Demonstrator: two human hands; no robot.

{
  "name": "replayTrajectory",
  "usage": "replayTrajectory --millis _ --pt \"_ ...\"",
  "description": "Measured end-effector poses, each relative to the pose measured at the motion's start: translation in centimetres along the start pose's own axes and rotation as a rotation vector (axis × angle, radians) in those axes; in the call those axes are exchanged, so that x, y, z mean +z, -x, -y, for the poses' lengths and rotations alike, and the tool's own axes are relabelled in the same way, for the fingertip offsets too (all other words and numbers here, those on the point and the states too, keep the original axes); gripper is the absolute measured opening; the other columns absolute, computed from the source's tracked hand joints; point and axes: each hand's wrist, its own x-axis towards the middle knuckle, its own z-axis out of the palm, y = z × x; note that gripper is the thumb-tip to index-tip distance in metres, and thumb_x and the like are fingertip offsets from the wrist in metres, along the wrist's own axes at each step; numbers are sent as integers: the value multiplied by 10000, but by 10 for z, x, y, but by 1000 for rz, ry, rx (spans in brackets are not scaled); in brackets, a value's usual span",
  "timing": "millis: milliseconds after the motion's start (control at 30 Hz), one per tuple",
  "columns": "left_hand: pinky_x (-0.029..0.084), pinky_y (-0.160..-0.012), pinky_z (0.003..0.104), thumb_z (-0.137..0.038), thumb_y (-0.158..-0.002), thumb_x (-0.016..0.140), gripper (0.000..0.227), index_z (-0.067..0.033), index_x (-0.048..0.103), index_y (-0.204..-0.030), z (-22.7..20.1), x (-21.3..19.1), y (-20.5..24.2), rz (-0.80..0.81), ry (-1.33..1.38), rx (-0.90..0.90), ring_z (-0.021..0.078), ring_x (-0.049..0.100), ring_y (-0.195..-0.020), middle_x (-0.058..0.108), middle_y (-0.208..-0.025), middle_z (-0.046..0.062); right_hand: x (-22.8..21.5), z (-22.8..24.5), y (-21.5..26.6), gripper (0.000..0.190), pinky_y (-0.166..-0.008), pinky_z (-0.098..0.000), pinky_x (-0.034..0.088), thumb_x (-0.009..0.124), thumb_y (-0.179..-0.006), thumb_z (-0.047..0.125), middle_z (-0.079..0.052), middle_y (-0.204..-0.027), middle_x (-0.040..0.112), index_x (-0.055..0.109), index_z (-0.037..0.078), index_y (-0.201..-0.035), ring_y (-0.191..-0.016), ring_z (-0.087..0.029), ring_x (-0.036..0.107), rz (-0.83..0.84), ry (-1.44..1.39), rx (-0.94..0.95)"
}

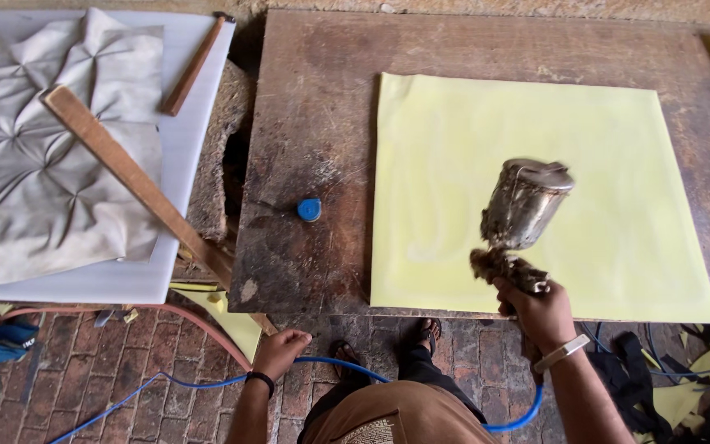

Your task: The person cuts a black fabric piece with shears, applies adhesive to a yellow foam sheet using a spray gun, and places the fabric over the foam. The person trims the fabric edges to fit the foam and sets the finished piece aside.

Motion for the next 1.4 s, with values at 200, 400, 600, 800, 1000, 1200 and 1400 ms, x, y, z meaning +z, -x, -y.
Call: replayTrajectory --millis 200,400,600,800,1000,1200,1400 --pt "573 -954 363 -454 -882 710 546 -157 629 -1333 -44 -32 25 141 -79 66 183 722 -1057 750 -1159 76 45 32 -11 495 -798 -268 597 717 -965 137 -91 -1066 751 587 -15 -1418 -917 -152 744 -145 -238 -448" --pt "487 -1089 479 -215 -834 790 847 -41 369 -1548 -156 24 48 386 138 881 351 526 -1349 494 -1500 229 189 28 10 492 -727 -310 557 715 -958 123 -109 -1062 738 595 0 -1419 -876 -164 708 -18 -506 -301" --pt "595 -824 453 -91 -862 619 618 -101 485 -1465 -156 -5 22 -160 163 606 305 705 -995 707 -1168 152 284 46 31 804 -974 -351 555 754 -880 136 -173 -1269 678 299 56 -1538 -1133 -242 671 467 -290 -489" --pt "431 -467 314 -59 -930 558 346 -174 649 -1242 -108 -91 -59 -337 173 256 133 585 -627 711 -909 62 285 47 15 599 -1046 -361 525 725 -940 292 -117 -1403 635 513 116 -1472 -1245 -224 645 839 469 -393" --pt "426 -397 329 -5 -902 503 253 -104 669 -1066 -95 -166 -165 -361 463 230 164 598 -488 657 -662 80 209 -66 15 504 -972 -371 599 701 -902 312 -105 -1244 779 628 127 -1365 -1131 -201 758 718 363 -161" --pt "388 -373 348 -78 -955 457 199 -118 634 -1037 -77 -184 -238 -288 493 26 178 564 -456 633 -622 67 137 -129 30 395 -972 -368 630 662 -920 277 -61 -1257 780 722 147 -1289 -1143 -191 746 474 406 104" --pt "393 -372 355 -144 -978 459 132 -107 587 -982 -62 -180 -269 -198 526 -70 188 552 -452 613 -619 80 124 -95 16 376 -974 -395 598 634 -982 295 -109 -1218 785 719 113 -1300 -1104 -238 749 301 424 134"
